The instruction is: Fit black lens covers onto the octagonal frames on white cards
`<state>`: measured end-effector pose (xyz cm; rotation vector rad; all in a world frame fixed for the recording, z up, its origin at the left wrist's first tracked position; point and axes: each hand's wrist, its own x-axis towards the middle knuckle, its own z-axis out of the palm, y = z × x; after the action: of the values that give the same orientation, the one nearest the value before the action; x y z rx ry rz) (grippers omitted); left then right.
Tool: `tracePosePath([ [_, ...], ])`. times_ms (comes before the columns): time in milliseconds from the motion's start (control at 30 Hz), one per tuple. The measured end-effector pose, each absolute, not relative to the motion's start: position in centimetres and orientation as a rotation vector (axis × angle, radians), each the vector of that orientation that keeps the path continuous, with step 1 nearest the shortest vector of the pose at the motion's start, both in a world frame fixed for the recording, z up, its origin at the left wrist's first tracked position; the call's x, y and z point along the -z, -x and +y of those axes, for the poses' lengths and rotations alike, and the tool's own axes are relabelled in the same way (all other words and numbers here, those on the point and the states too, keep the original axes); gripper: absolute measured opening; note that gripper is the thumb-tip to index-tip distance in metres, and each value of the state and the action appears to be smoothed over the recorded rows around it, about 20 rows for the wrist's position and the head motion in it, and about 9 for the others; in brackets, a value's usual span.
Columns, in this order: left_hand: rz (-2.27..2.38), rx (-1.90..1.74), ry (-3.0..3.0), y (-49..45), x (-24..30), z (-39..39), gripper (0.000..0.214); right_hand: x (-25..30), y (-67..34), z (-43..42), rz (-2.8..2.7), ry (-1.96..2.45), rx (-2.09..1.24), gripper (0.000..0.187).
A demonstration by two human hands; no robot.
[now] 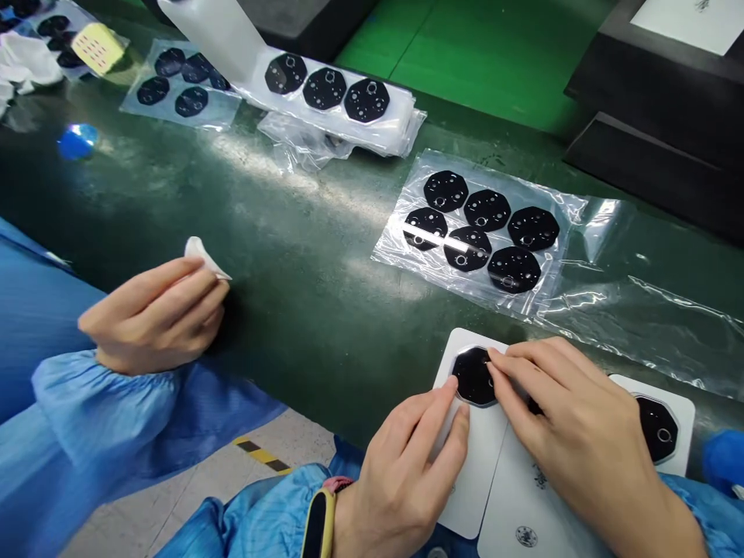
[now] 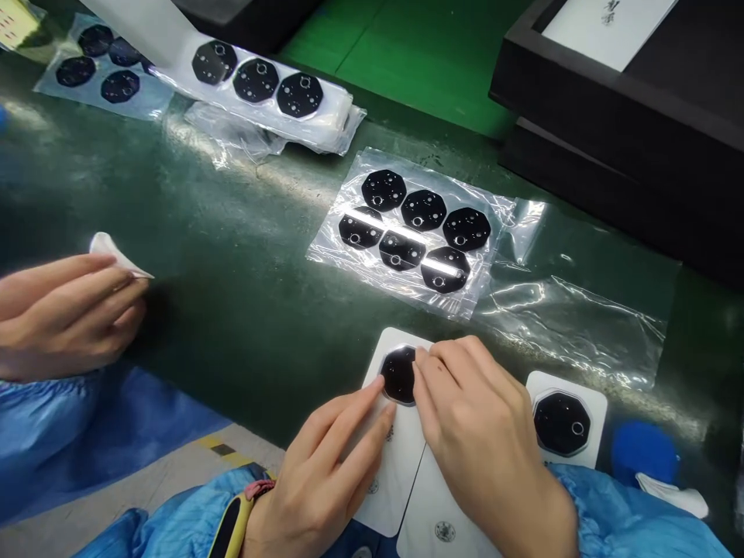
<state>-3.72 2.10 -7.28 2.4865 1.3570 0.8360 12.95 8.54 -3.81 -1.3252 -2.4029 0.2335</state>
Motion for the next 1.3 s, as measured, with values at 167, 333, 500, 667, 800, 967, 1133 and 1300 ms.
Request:
tracePosePath([
  [167, 1.397, -0.778, -2.577, 3.6, 6.8, 2.4, 0.027, 3.7, -12.9, 8.3, -2.442, 1.334, -0.179, 0.025],
  [333, 1.411, -0.731, -2.627, 3.6, 6.4, 2.6, 0.027, 3.6, -12.8, 8.1, -2.5, 1.339, -0.123, 0.025],
  [500, 1.391, -0.703, -2.652, 3.4, 6.3, 2.8, 0.029, 3.4, -12.2, 7.6, -2.717, 1.218, 0.161, 0.028],
  [667, 1.4, -0.798, -2.673, 3.4, 6.3, 3.0, 0.032, 3.1, -12.4, 7.4, -2.67, 1.275, 0.137, 0.034],
  [800, 1.464, -0.881, -2.694, 3.1, 6.4, 2.9, 0.031, 2.8, -13.1, 6.6, -2.598, 1.354, 0.071, 0.034],
  [967, 1.483, -0.931, -2.723, 2.9, 6.8, 2.5, 0.029, 3.2, -12.5, 5.0, -2.546, 1.355, 0.177, 0.033],
  [1133, 1.49, -1.008, -2.698, 2.8, 7.0, 2.1, 0.03, 3.1, -12.4, 5.5, -2.524, 1.359, 0.114, 0.028],
  [1300, 1.479, -1.094, -2.663, 2.9, 6.6, 1.8, 0.03, 2.9, -13.8, 6.5, -2.375, 1.446, 0.076, 0.034],
])
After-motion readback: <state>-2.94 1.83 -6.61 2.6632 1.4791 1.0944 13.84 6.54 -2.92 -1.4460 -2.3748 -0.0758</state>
